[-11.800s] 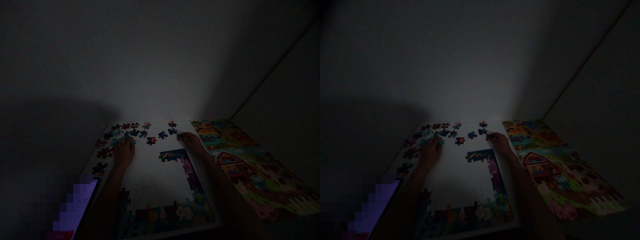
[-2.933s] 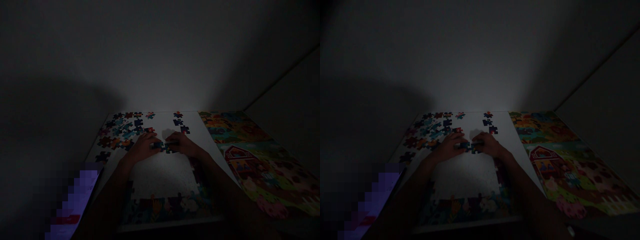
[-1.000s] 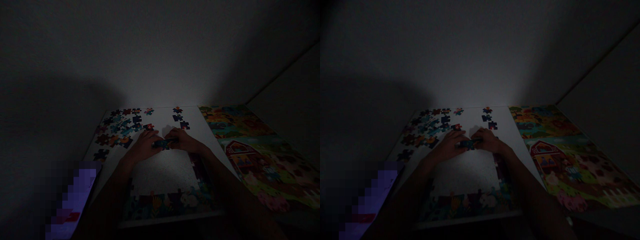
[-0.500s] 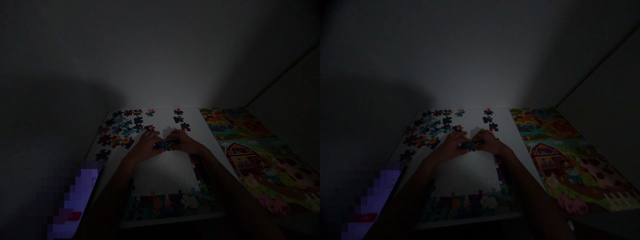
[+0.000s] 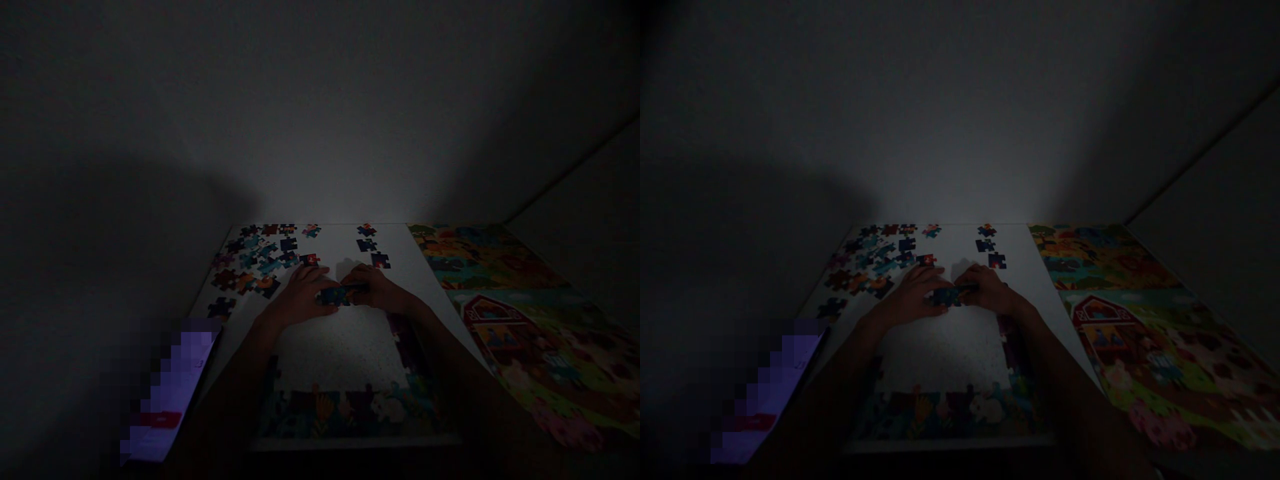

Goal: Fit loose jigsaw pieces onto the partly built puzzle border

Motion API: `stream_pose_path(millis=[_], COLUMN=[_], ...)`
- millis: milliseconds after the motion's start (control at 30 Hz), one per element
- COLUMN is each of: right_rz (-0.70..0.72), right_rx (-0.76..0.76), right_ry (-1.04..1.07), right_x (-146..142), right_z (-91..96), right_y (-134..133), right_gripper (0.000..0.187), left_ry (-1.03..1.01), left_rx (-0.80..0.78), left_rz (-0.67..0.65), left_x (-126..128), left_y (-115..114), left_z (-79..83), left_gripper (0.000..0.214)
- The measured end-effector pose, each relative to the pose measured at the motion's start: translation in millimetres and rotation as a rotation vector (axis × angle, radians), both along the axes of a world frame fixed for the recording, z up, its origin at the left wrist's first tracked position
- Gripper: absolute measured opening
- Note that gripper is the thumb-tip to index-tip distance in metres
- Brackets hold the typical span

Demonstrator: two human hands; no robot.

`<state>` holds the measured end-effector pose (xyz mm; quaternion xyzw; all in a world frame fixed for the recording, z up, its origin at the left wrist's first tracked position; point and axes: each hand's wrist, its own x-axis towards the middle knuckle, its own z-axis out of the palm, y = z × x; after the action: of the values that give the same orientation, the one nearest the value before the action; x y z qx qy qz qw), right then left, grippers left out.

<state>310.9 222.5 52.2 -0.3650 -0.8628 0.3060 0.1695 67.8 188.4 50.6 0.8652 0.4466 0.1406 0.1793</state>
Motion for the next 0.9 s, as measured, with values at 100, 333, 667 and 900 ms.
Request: stream_pose_path(millis=[100, 333, 667, 900], right_rz=[-0.018, -0.006, -0.044, -0.047], right_rx=[-0.017, 0.013, 0.004, 0.021], right_ry=[-0.002, 0.007, -0.025, -0.005], right_x=[0.1, 0.3, -2.0, -0.8], right_z=[0.1, -3.1, -0.5, -2.6], right_y=[-0.6, 0.8, -0.4, 2.0], right_gripper=[0.030, 0.029, 0.035, 0.035], left_ry=[0.001, -0.026, -0.216, -0.215], left_rx=[0.013, 0.056, 0.159, 0.195], left_rz=[0.025, 0.014, 0.144, 0.220], left_x=[-1.3, -6.1, -14.5, -20.8], left_y=[0.4, 2.3, 15.9, 20.0], left_z=[-1.0, -6.7, -15.0, -15.6], left_gripper=[0.053, 0.056, 0.024, 0.024])
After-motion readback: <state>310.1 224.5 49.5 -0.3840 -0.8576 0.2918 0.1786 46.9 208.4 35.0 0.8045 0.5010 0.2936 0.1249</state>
